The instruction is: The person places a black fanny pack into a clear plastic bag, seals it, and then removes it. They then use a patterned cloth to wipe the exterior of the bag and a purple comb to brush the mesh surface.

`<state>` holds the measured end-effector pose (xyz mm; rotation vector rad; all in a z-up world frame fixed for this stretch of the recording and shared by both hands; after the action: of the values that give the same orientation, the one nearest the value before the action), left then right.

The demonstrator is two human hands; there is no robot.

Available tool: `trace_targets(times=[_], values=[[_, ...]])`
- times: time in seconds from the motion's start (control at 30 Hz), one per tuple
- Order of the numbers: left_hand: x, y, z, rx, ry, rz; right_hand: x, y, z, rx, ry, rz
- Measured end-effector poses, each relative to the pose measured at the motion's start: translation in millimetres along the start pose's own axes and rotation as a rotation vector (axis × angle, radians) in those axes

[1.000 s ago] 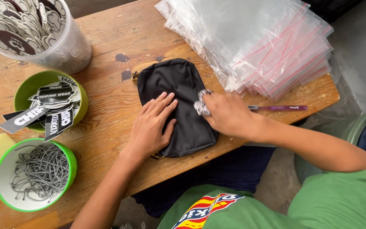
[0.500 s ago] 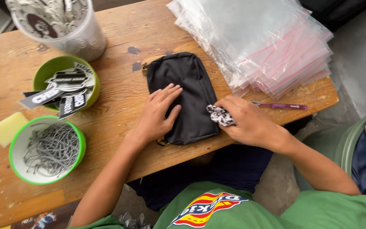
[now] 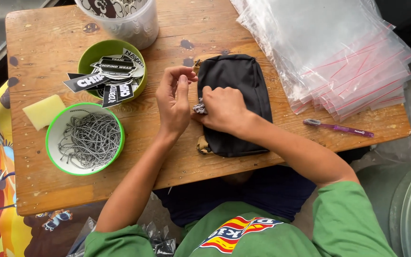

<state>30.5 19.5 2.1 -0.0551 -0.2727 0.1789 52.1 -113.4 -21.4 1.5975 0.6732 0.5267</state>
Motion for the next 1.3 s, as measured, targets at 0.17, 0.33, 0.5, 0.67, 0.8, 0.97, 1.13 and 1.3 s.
trace_targets(times=[0.17, 0.33, 0.5, 0.67, 0.8, 0.97, 1.13, 1.3], values=[[-0.6, -1.2, 15.3, -0.007, -0.082, 0.023, 1.2, 13.4, 16.9, 0.060, 0.015, -0.135], [-1.0, 0.2, 26.8, -0.005, -0.217, 0.058, -16.0, 65.9, 14.1, 0.400, -0.066, -0.047], [-6.4, 9.3, 46.5, 0.092, -0.358, 0.143, -51.7, 130.9, 40.0, 0.816, 0.080, 0.373], [-4.8, 0.4, 60.9, 0.331, -0.522, -0.047, -70.2, 122.2, 69.4, 1.087, -0.080, 0.473], [-8.4, -18.6, 24.8, 0.646, -0.463, -0.351, -76.7, 55.1, 94.8, 0.834, -0.316, 0.316], [-23.4, -34.1, -15.8, 0.925, -0.339, -0.494, -88.7, 61.8, 97.3, 0.378, -0.324, 0.142], [-29.3, -44.4, -17.3, 0.960, -0.282, -0.490, -92.9, 81.1, 62.2, 0.231, 0.291, 0.440], [-28.6, -44.3, -27.5, 0.990, -0.240, -0.507, -91.7, 9.1, 59.7, 0.088, 0.660, 0.204]])
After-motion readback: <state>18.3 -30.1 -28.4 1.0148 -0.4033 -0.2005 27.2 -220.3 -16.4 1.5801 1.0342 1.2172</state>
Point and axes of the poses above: each hand's wrist, its own x-axis towards the middle knuckle, its own y-axis out of the back of the hand, z = x × y, the point moved 3 cm from there along x, towards the middle knuckle, and after that the axes turned 14 degrees about y, right-handed, at the moved point
